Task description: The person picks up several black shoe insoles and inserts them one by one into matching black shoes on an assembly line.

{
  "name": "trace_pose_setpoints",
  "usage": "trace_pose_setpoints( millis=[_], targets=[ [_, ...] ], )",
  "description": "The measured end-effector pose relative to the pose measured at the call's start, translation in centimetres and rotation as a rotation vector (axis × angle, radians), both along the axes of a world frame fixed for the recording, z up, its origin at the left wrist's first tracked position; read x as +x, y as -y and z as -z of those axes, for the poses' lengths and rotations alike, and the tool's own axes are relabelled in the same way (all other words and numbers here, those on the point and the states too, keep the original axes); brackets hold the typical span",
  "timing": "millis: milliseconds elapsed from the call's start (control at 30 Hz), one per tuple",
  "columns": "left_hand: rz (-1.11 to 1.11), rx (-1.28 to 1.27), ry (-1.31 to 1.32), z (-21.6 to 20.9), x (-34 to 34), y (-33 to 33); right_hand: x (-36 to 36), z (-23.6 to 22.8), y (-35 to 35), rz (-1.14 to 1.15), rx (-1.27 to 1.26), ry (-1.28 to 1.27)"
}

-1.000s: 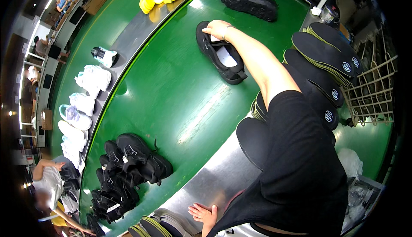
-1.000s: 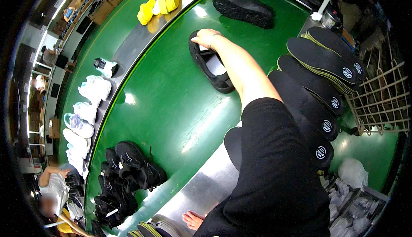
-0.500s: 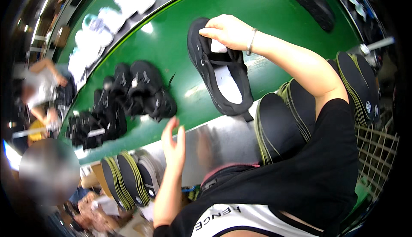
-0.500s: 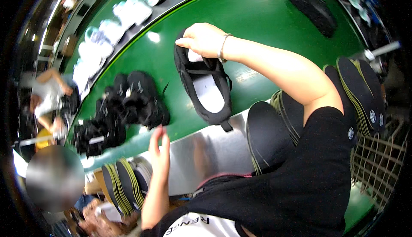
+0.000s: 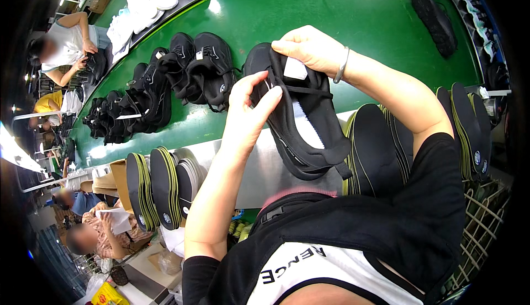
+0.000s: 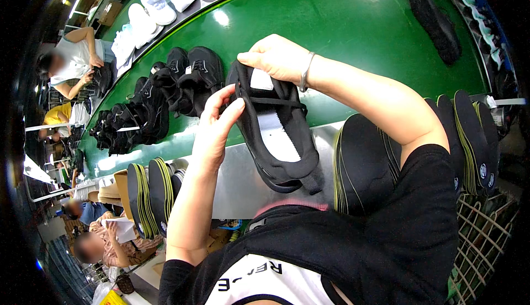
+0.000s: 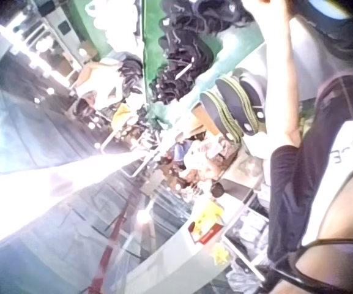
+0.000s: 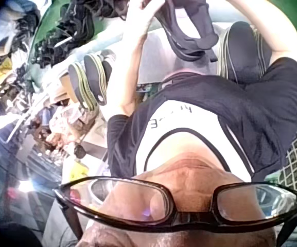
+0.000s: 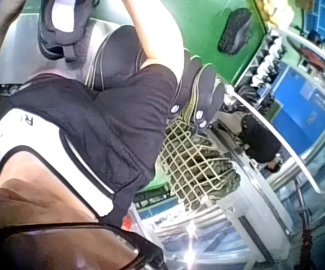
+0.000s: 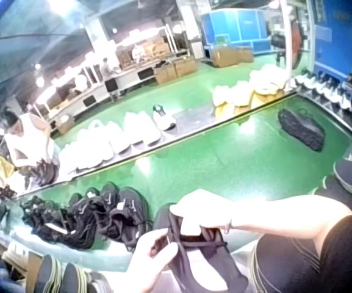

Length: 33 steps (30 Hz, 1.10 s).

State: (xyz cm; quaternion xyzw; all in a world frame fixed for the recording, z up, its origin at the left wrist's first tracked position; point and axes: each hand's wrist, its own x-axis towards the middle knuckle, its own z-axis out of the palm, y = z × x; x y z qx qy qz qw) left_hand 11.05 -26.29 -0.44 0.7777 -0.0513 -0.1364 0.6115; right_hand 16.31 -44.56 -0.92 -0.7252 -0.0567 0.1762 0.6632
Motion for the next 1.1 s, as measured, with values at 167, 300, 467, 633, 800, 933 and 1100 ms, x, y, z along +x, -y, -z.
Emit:
trace_pose_setpoints(
  millis=[167,300,467,633,800,933,1100],
  targets=[
    [-0.001,-0.019,-0.015,-0.2,-0.7,-0.2,-0.3,0.3,0.0,0.004,0.006,0.023],
    [0.003,-0.01,-0.017,-0.4,-1.1,0.1,-0.8,-0.2,0.2,-0.009,-0.022,0.001],
    [0.0,-0.018,-0.038,-0.2,-1.4,0.6,-1.2,-0.2,0.6,0.029,0.006,-0.005],
    [-0.007,-0.034,-0.024,0.3,-1.6,0.6,-1.1,0.1,0.7,0.016,-0.139,0.083],
    [-0.03,0.183,0.157,2.6,-3.6,-1.2,-2.5,-0.1,-0.7,-0.079,-0.319,0.309],
    [-0.172,0.235,0.086,4.3,-7.3,-3.5,-4.3,1.6,-1.8,-0.098,-0.341,0.366],
    [-0.417,0.265,-0.14,8.1,-14.7,-8.5,-5.5,3.0,-3.7,-0.118,-0.332,0.22]
  ],
)
